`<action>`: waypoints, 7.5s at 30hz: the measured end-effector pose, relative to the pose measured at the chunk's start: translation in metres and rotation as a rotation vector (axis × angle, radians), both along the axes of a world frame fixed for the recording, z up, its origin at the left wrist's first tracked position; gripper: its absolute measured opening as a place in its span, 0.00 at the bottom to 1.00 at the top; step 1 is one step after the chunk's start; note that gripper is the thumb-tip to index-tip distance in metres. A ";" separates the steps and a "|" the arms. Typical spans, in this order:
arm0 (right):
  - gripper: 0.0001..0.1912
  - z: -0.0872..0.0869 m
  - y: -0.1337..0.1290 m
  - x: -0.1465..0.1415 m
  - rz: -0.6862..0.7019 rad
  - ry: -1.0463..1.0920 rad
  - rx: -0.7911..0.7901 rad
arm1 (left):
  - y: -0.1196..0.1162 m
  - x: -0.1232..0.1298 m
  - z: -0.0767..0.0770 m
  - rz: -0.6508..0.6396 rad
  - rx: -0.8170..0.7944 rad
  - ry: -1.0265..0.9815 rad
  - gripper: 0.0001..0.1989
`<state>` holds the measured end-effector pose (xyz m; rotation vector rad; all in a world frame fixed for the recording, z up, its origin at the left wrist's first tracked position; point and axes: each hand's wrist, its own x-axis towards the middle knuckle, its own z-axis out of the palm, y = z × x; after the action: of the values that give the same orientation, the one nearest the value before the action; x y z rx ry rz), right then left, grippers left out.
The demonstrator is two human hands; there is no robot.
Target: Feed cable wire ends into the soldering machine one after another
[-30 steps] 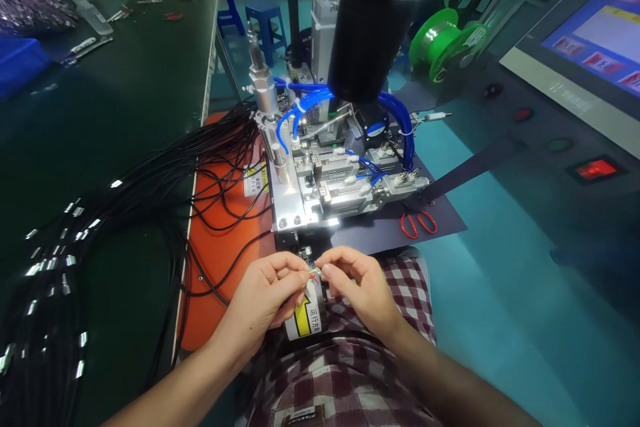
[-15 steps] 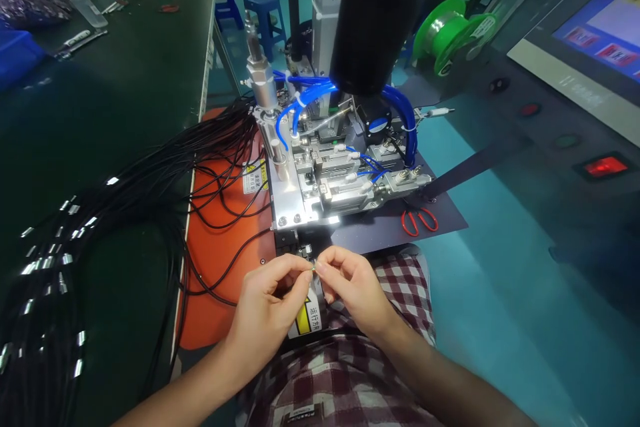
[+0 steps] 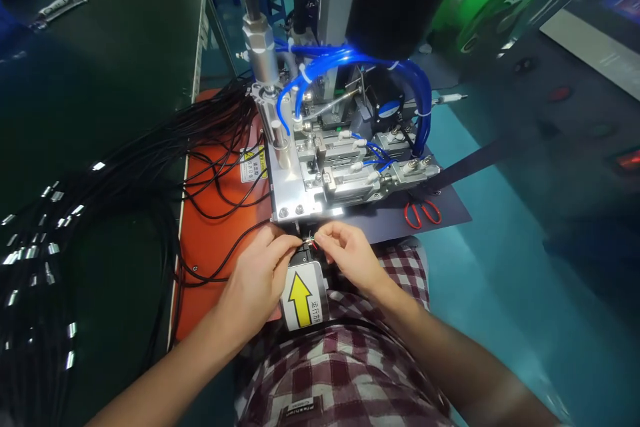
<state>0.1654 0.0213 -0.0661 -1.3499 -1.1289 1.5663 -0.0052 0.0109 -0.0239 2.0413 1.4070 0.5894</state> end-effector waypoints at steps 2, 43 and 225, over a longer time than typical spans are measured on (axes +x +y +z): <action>0.13 0.001 0.001 0.000 0.001 0.007 -0.017 | 0.001 -0.001 -0.002 -0.017 0.009 -0.004 0.12; 0.11 0.004 -0.003 -0.001 0.003 0.031 -0.005 | -0.001 0.000 0.002 -0.143 0.094 0.299 0.17; 0.08 0.006 -0.010 -0.002 0.011 0.040 -0.029 | 0.002 -0.004 -0.005 -0.198 0.131 0.317 0.19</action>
<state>0.1634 0.0113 -0.0603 -1.3276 -1.0950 1.6165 -0.0097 0.0127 -0.0289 2.4271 1.3429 0.2886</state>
